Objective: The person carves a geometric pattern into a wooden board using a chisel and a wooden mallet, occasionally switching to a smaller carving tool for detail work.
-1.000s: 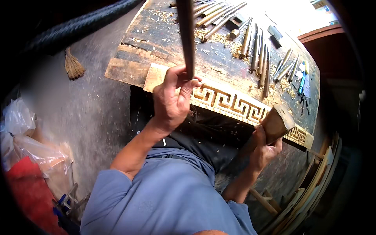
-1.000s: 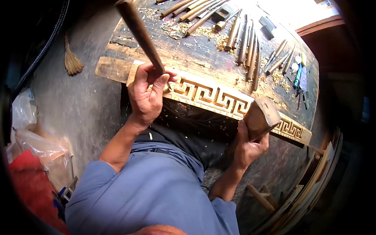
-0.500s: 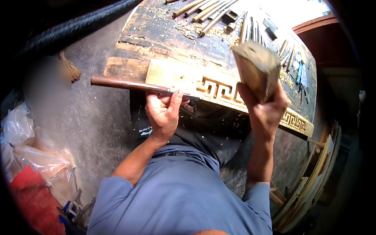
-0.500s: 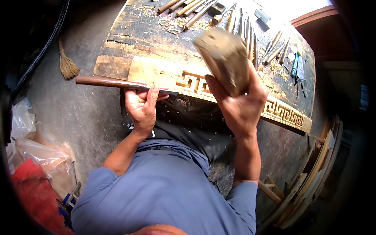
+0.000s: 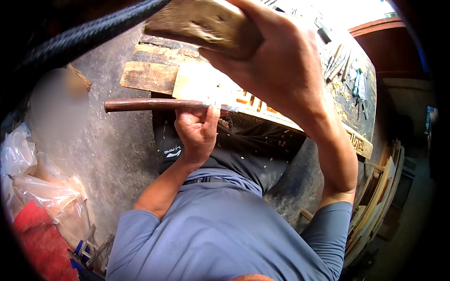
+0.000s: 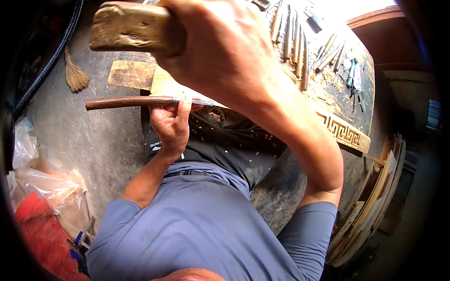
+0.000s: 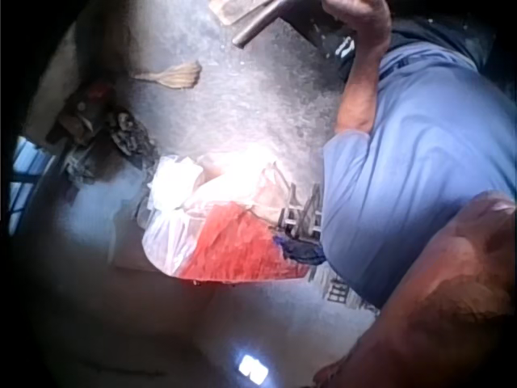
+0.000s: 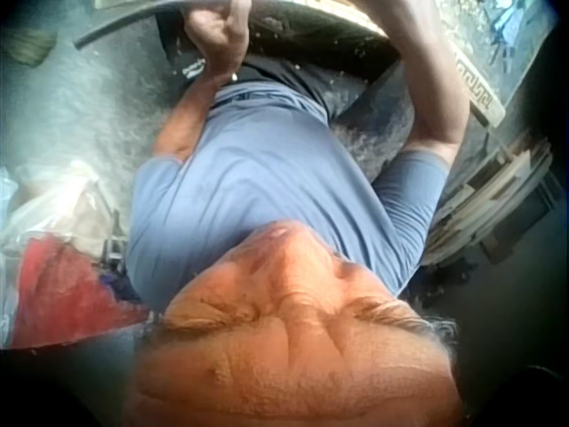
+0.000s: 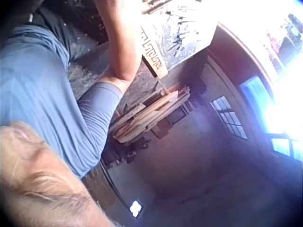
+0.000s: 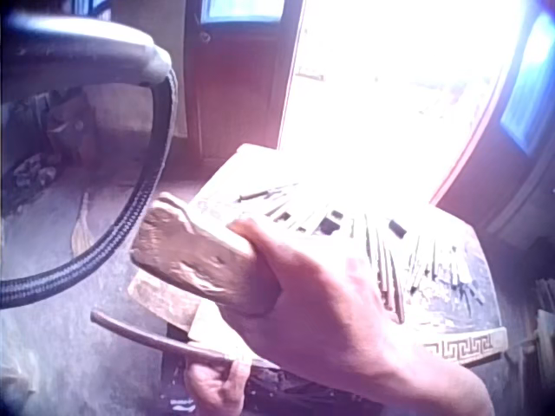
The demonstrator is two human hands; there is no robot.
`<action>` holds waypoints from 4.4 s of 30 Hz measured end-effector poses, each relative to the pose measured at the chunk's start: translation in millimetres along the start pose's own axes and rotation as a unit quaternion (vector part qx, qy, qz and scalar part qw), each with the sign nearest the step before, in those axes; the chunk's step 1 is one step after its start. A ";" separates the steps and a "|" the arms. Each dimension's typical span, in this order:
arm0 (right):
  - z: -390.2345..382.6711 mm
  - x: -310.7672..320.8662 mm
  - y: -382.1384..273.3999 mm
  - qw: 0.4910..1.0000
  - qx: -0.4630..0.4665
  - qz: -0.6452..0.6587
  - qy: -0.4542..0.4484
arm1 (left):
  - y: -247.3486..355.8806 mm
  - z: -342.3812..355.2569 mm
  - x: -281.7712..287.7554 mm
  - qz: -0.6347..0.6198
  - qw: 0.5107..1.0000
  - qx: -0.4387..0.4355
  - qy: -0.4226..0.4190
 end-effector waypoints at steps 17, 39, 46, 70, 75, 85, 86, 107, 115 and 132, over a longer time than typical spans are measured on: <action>52.6 -42.7 -21.6 0.976 0.218 0.022 -0.011 | 5.3 -3.2 -19.4 -0.014 0.997 -0.075 0.008; 37.0 -40.6 -55.4 0.957 0.279 0.081 -0.021 | -5.7 -16.0 16.5 0.195 0.980 -0.029 0.021; 36.8 -45.6 -61.4 0.954 0.284 0.098 -0.020 | -23.8 -20.4 30.3 0.251 0.921 -0.294 -0.036; 30.1 -41.6 -75.5 0.937 0.346 0.034 0.005 | -129.1 -72.4 134.6 0.386 0.888 -0.096 -0.230; 43.0 -55.0 -112.2 0.887 0.436 -0.152 -0.022 | -131.7 -78.1 126.2 0.380 0.887 -0.092 -0.245; 39.6 -55.4 -146.6 0.814 0.531 -0.224 -0.070 | -129.4 -71.7 127.8 0.364 0.894 -0.090 -0.247; 36.2 -50.4 -146.4 0.814 0.536 -0.215 -0.070 | -133.4 -70.5 124.9 0.358 0.895 -0.091 -0.249; 7.3 13.6 3.1 0.971 0.203 -0.128 0.012 | -3.8 -54.7 -52.1 0.098 0.895 -0.251 -0.355; -148.0 52.0 138.2 0.937 -0.348 0.021 -0.024 | 21.1 -49.7 -23.7 0.261 0.919 -0.114 -0.273; -304.1 42.8 188.4 0.756 -0.487 0.379 0.219 | -20.0 -16.5 -145.2 0.307 0.824 -0.358 -0.316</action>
Point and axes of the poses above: each hand's wrist, its own z-axis towards the middle knuckle, its own x-axis out of the back of the hand, y = z × x, the point moved 4 cm from there along z, towards the middle knuckle, and after that the axes turned 11 degrees about -z, right-handed, at the moved point
